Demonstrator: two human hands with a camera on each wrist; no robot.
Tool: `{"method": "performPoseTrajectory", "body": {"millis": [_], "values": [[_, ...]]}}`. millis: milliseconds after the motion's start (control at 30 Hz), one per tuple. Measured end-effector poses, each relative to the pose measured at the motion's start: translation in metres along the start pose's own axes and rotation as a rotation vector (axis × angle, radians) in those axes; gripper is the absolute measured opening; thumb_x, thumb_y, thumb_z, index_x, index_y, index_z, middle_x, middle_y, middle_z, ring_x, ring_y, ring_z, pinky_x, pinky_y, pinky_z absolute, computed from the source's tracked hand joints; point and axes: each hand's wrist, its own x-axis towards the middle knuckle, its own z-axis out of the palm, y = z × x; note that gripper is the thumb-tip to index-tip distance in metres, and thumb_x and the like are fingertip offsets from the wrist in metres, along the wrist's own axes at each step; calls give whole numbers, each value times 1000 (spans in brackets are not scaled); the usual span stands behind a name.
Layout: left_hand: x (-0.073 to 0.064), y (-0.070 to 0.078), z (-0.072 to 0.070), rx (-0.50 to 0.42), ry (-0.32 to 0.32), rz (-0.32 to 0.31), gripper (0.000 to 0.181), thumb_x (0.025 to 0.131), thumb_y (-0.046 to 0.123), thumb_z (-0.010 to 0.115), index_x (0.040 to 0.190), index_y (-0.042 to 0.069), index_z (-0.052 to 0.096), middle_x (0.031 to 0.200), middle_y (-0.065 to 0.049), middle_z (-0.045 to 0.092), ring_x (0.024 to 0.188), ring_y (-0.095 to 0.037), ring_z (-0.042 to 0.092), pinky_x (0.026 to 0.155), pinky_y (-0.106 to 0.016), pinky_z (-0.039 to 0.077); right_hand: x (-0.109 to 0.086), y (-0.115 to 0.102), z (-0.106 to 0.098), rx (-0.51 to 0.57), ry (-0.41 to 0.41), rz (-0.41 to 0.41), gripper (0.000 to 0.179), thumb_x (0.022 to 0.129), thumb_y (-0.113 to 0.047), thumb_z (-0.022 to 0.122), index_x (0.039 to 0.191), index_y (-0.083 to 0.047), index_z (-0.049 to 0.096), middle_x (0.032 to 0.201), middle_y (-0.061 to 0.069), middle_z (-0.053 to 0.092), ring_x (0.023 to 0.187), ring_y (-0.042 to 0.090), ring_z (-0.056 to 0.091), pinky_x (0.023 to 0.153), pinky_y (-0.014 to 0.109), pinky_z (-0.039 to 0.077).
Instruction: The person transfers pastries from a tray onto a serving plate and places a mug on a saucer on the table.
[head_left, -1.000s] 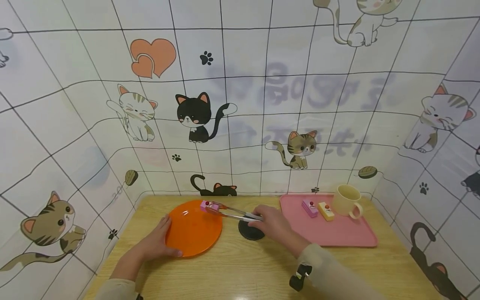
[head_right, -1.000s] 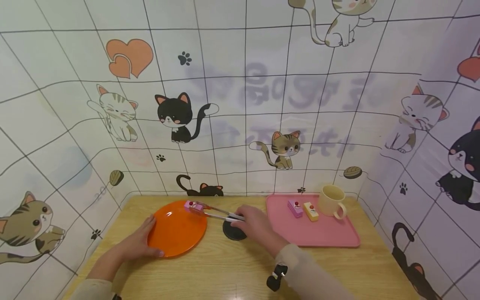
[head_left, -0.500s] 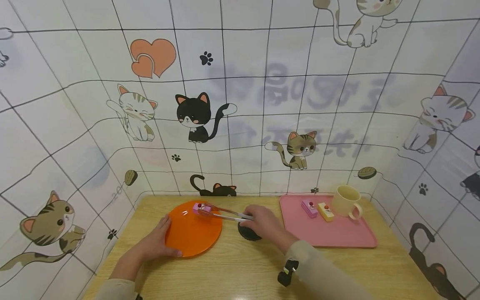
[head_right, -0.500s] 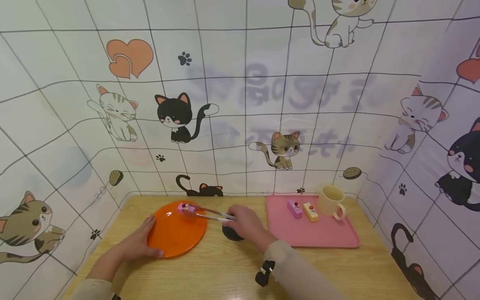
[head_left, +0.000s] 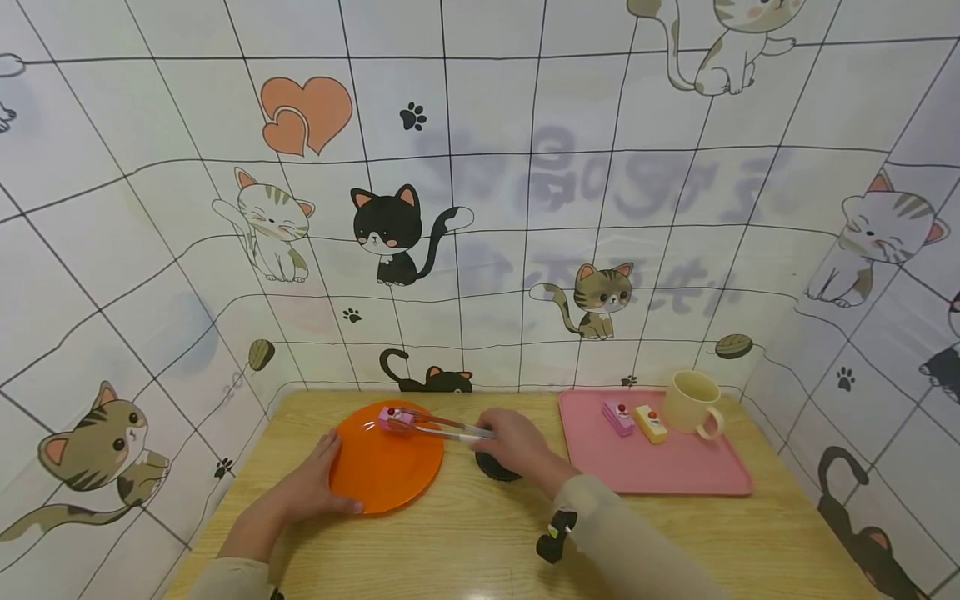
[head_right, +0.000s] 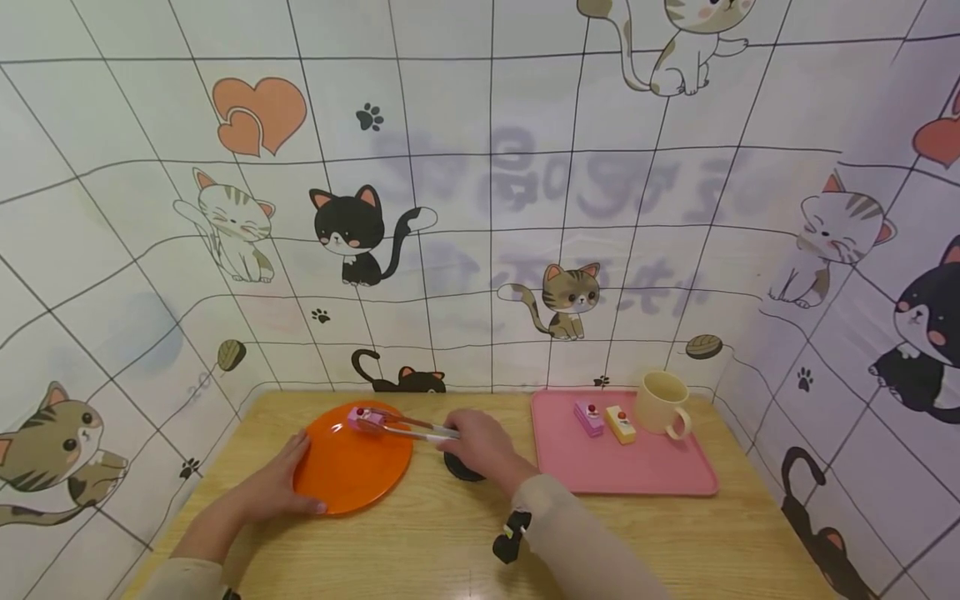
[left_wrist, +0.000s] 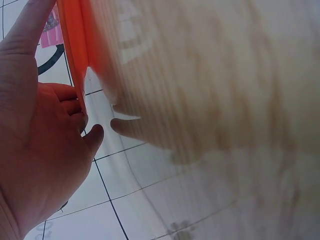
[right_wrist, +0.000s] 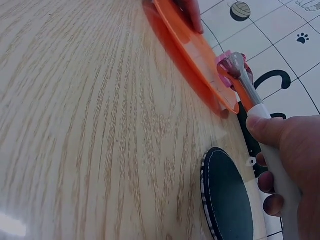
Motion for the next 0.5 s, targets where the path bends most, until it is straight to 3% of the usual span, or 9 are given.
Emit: {"method": "performPoseTrajectory", "body": {"millis": [500], "values": [[0,-1,1,18,3,4,142,76,59,98,170,-13,18,179,-36,9,164,-58,11,128,-72,23,6,-3,8,17,-56,31,18,96,-33,90,103,-19,80,92,-11,72,76,10,60,74,32,56]]}}
